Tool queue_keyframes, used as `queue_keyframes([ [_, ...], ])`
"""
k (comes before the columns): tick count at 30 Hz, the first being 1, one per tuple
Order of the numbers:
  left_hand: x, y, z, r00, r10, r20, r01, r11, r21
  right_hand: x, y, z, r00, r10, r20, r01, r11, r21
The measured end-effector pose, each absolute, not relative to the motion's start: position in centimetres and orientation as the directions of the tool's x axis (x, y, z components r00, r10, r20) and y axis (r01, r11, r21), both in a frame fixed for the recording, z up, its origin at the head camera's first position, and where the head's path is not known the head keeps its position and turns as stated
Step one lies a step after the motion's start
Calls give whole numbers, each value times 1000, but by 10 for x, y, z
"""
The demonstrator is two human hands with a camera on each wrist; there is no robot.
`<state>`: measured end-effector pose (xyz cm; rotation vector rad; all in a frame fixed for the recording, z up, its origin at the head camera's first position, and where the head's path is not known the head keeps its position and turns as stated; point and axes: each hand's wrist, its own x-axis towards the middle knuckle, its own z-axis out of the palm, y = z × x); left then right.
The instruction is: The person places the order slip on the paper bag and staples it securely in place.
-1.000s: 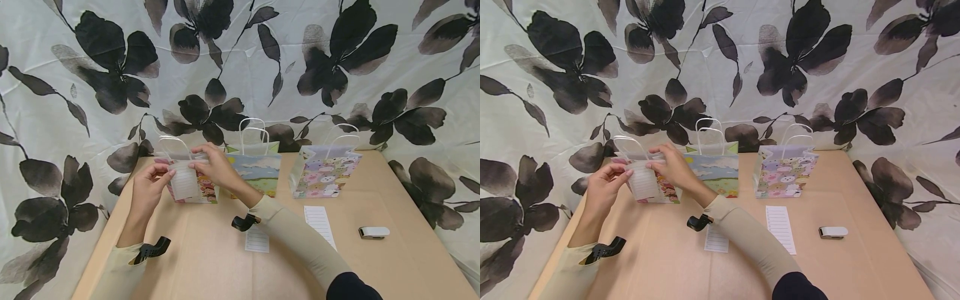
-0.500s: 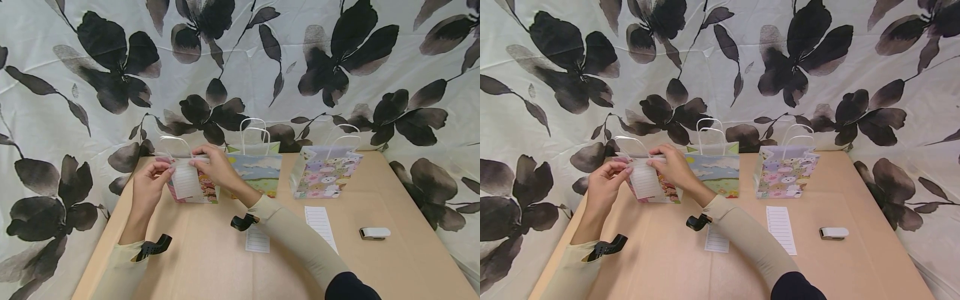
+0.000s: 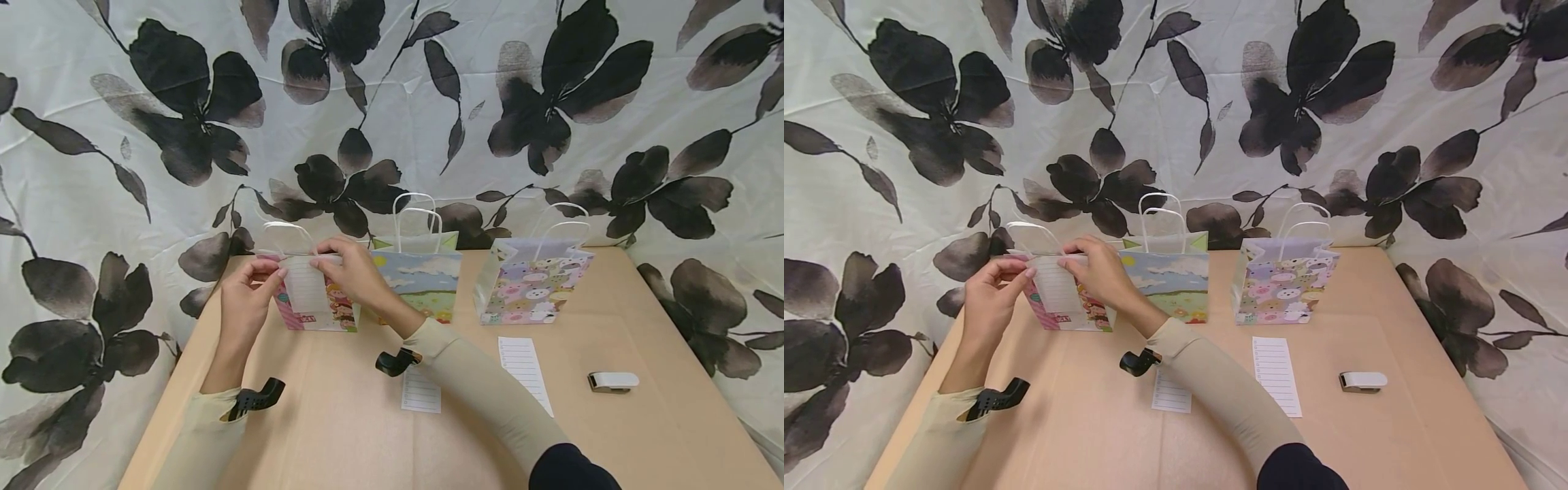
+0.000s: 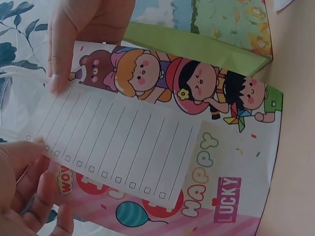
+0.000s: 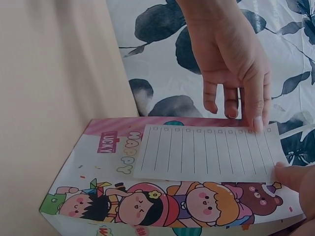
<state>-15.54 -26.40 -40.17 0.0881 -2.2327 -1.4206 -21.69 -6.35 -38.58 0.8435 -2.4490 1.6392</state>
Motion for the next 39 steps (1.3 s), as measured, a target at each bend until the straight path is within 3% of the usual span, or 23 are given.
queue_keyframes([
  [8, -163, -270, -402, -802, -307, 512, 292, 546, 785, -218, -65, -387, -852, -388, 350, -475, 295, -829],
  [13, -173, -278, -398, -865, -166, 474, 304, 578, 757, -219, -65, -388, -855, -385, 348, -469, 287, -835],
  [19, -185, -285, -395, -936, -60, 346, 284, 449, 847, -221, -64, -389, -857, -385, 342, -463, 283, -840],
  [31, -174, -274, -375, -931, -4, 365, 339, 364, 868, -219, -66, -389, -843, -392, 368, -492, 287, -822],
  [39, -187, -280, -389, -933, 1, 361, 340, 336, 878, -219, -66, -389, -846, -386, 368, -489, 283, -825],
])
